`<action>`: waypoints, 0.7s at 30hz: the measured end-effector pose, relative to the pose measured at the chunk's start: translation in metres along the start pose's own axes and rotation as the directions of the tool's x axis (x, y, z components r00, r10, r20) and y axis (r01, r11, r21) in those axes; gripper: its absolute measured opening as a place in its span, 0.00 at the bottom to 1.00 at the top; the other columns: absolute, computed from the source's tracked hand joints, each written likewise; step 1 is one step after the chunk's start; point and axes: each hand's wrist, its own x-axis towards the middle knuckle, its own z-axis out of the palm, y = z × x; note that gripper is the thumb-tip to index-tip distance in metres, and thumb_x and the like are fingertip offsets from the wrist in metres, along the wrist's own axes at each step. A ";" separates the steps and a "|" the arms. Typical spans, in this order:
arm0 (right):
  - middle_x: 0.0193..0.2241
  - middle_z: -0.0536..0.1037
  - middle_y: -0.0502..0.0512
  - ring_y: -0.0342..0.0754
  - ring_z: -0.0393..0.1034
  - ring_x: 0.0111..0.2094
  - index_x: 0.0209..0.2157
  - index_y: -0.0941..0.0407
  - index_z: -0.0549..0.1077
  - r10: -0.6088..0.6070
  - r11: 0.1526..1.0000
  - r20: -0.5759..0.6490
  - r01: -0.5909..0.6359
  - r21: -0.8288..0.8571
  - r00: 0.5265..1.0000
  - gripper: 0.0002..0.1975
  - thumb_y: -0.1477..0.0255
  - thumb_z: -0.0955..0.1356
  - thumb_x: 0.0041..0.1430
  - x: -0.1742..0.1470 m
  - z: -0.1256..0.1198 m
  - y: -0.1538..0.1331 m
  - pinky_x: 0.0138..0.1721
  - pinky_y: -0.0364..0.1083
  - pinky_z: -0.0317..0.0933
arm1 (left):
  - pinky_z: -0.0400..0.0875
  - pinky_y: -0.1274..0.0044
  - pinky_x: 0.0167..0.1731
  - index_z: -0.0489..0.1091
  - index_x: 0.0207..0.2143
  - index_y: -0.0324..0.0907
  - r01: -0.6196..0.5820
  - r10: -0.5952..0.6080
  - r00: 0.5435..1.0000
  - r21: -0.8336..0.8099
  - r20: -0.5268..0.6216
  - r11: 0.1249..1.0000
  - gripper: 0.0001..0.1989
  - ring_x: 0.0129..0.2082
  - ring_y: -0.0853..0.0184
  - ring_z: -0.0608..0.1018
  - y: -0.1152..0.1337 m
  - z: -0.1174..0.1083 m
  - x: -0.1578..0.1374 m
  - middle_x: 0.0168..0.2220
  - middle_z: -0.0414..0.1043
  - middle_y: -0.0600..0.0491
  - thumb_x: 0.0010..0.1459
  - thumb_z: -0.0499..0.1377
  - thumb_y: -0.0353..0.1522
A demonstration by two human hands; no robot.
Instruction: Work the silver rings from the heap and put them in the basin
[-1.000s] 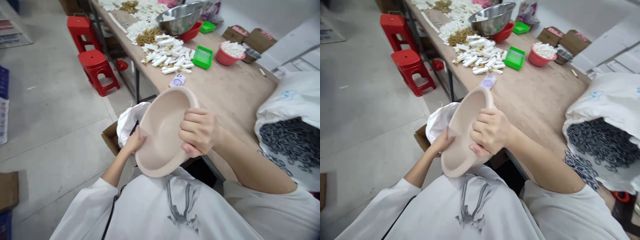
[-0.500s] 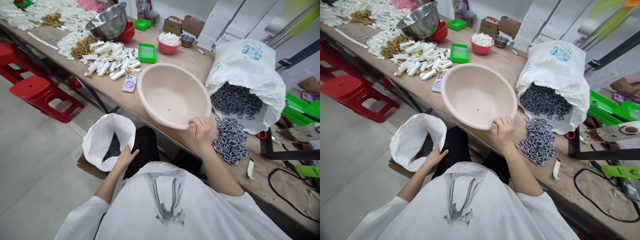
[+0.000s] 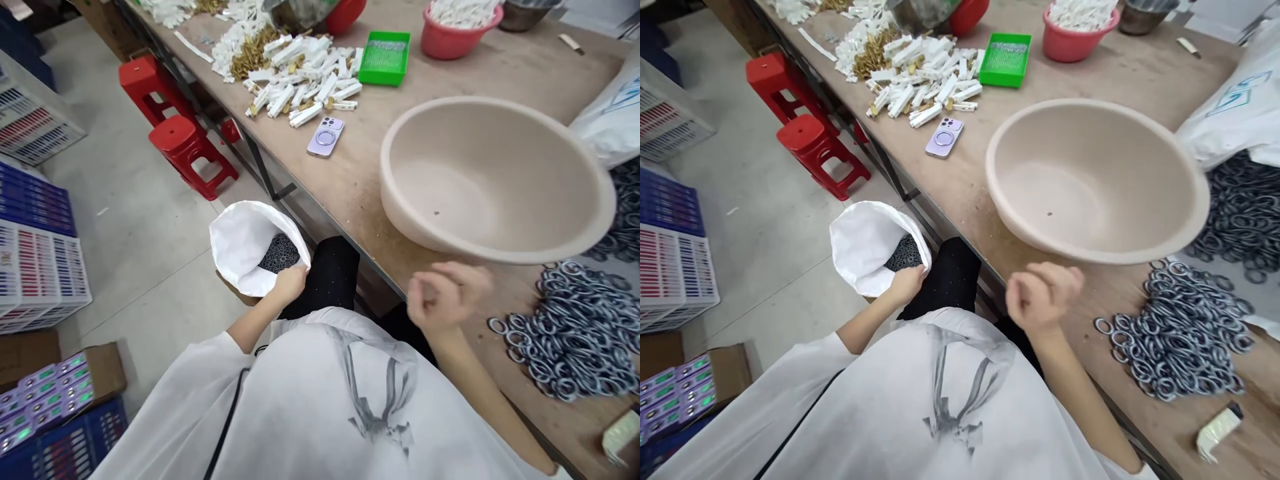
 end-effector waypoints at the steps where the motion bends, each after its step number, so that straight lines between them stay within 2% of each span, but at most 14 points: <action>1: 0.36 0.76 0.58 0.54 0.68 0.43 0.33 0.52 0.73 -0.120 0.989 0.002 0.120 0.087 0.993 0.05 0.68 0.66 0.61 -0.005 0.009 -0.010 0.54 0.60 0.53 | 0.72 0.65 0.46 0.70 0.50 0.37 0.000 0.000 1.000 0.006 -0.007 1.000 0.17 0.45 0.52 0.81 0.005 0.001 -0.004 0.43 0.79 0.37 0.68 0.47 0.35; 3: 0.32 0.78 0.53 0.49 0.70 0.37 0.36 0.52 0.74 -0.296 0.934 0.202 0.238 0.268 0.934 0.05 0.71 0.66 0.63 -0.014 0.030 -0.026 0.55 0.55 0.56 | 0.71 0.63 0.49 0.65 0.58 0.32 0.009 -0.008 0.998 0.021 -0.063 1.000 0.22 0.54 0.50 0.77 0.011 0.000 -0.011 0.55 0.72 0.30 0.68 0.48 0.35; 5: 0.30 0.79 0.54 0.48 0.71 0.35 0.38 0.54 0.76 -0.325 0.925 0.472 0.171 0.340 0.820 0.10 0.71 0.63 0.67 -0.027 0.051 -0.035 0.53 0.53 0.59 | 0.66 0.61 0.57 0.55 0.65 0.27 -0.073 0.079 0.977 0.035 -0.200 0.997 0.29 0.67 0.47 0.63 0.016 0.000 -0.017 0.67 0.54 0.26 0.68 0.48 0.38; 6: 0.33 0.80 0.56 0.49 0.72 0.38 0.39 0.55 0.77 -0.304 0.935 0.608 0.109 0.336 0.734 0.13 0.71 0.61 0.69 -0.035 0.060 -0.036 0.51 0.52 0.61 | 0.62 0.60 0.61 0.52 0.67 0.28 -0.185 0.192 0.947 0.051 -0.258 0.981 0.31 0.70 0.48 0.55 0.018 0.001 -0.019 0.70 0.46 0.29 0.67 0.49 0.38; 7: 0.37 0.81 0.58 0.49 0.73 0.41 0.42 0.55 0.77 -0.272 0.947 0.725 0.040 0.320 0.633 0.16 0.71 0.59 0.70 -0.044 0.066 -0.033 0.50 0.51 0.62 | 0.58 0.60 0.63 0.52 0.68 0.32 -0.339 0.347 0.892 0.077 -0.289 0.938 0.31 0.72 0.49 0.50 0.020 0.004 -0.020 0.72 0.44 0.33 0.67 0.50 0.39; 8: 0.38 0.82 0.57 0.48 0.74 0.41 0.44 0.55 0.78 -0.231 0.957 0.768 -0.001 0.289 0.597 0.17 0.71 0.58 0.71 -0.055 0.070 -0.027 0.47 0.48 0.64 | 0.57 0.60 0.65 0.56 0.68 0.38 -0.518 0.527 0.809 0.106 -0.261 0.849 0.29 0.72 0.51 0.50 0.022 0.008 -0.018 0.72 0.47 0.39 0.67 0.50 0.38; 10: 0.42 0.82 0.56 0.47 0.75 0.44 0.47 0.53 0.78 -0.093 0.980 0.803 -0.087 0.178 0.589 0.18 0.71 0.58 0.71 -0.079 0.066 -0.010 0.48 0.47 0.65 | 0.56 0.58 0.65 0.65 0.63 0.49 -0.790 0.800 0.596 0.133 -0.063 0.599 0.23 0.71 0.54 0.56 0.027 0.018 -0.006 0.69 0.57 0.49 0.66 0.52 0.36; 12: 0.44 0.82 0.57 0.52 0.74 0.47 0.44 0.53 0.80 0.079 0.983 0.814 -0.182 0.033 0.576 0.14 0.67 0.63 0.68 -0.105 0.048 0.010 0.49 0.50 0.65 | 0.51 0.53 0.66 0.70 0.59 0.52 -0.894 0.892 0.441 0.141 0.100 0.426 0.21 0.69 0.53 0.59 0.039 0.027 0.020 0.67 0.62 0.50 0.65 0.53 0.37; 13: 0.46 0.81 0.60 0.55 0.73 0.49 0.43 0.54 0.81 0.176 0.971 0.803 -0.235 -0.047 0.570 0.13 0.66 0.65 0.66 -0.119 0.036 0.018 0.50 0.52 0.65 | 0.49 0.52 0.66 0.71 0.58 0.52 -0.913 0.903 0.402 0.150 0.155 0.381 0.20 0.68 0.53 0.61 0.050 0.029 0.036 0.66 0.64 0.49 0.65 0.54 0.38; 15: 0.54 0.77 0.63 0.59 0.69 0.55 0.47 0.55 0.80 0.358 0.922 0.746 -0.340 -0.187 0.561 0.15 0.65 0.67 0.63 -0.147 0.007 0.027 0.54 0.56 0.63 | 0.52 0.51 0.65 0.74 0.55 0.47 -0.914 0.894 0.395 0.189 0.211 0.359 0.19 0.65 0.50 0.66 0.081 0.031 0.065 0.62 0.68 0.44 0.64 0.55 0.37; 18: 0.61 0.70 0.64 0.62 0.61 0.62 0.58 0.51 0.73 0.590 0.803 0.584 -0.483 -0.349 0.558 0.22 0.64 0.63 0.66 -0.188 -0.028 0.019 0.61 0.64 0.54 | 0.68 0.54 0.54 0.77 0.49 0.39 -0.907 0.889 0.394 0.253 0.233 0.336 0.17 0.52 0.48 0.78 0.130 0.027 0.084 0.49 0.78 0.37 0.64 0.52 0.32; 19: 0.62 0.69 0.64 0.63 0.60 0.63 0.61 0.51 0.70 0.667 0.744 0.493 -0.532 -0.403 0.559 0.23 0.64 0.62 0.67 -0.201 -0.036 0.011 0.62 0.66 0.52 | 0.71 0.57 0.50 0.77 0.47 0.38 -0.915 0.897 0.369 0.262 0.243 0.306 0.17 0.48 0.49 0.80 0.142 0.024 0.082 0.46 0.79 0.37 0.65 0.51 0.31; 20: 0.62 0.69 0.65 0.63 0.61 0.62 0.62 0.51 0.69 0.738 0.674 0.368 -0.583 -0.454 0.566 0.24 0.64 0.61 0.67 -0.213 -0.042 0.002 0.61 0.66 0.53 | 0.73 0.60 0.47 0.77 0.47 0.38 -0.936 0.916 0.310 0.253 0.254 0.246 0.17 0.45 0.51 0.81 0.149 0.020 0.076 0.44 0.80 0.39 0.65 0.50 0.30; 21: 0.61 0.70 0.65 0.62 0.63 0.61 0.62 0.52 0.69 0.784 0.607 0.235 -0.629 -0.486 0.574 0.23 0.65 0.61 0.68 -0.223 -0.046 -0.009 0.61 0.65 0.55 | 0.75 0.64 0.44 0.77 0.47 0.40 -0.962 0.943 0.210 0.224 0.256 0.154 0.17 0.42 0.55 0.82 0.154 0.014 0.068 0.43 0.81 0.41 0.65 0.50 0.30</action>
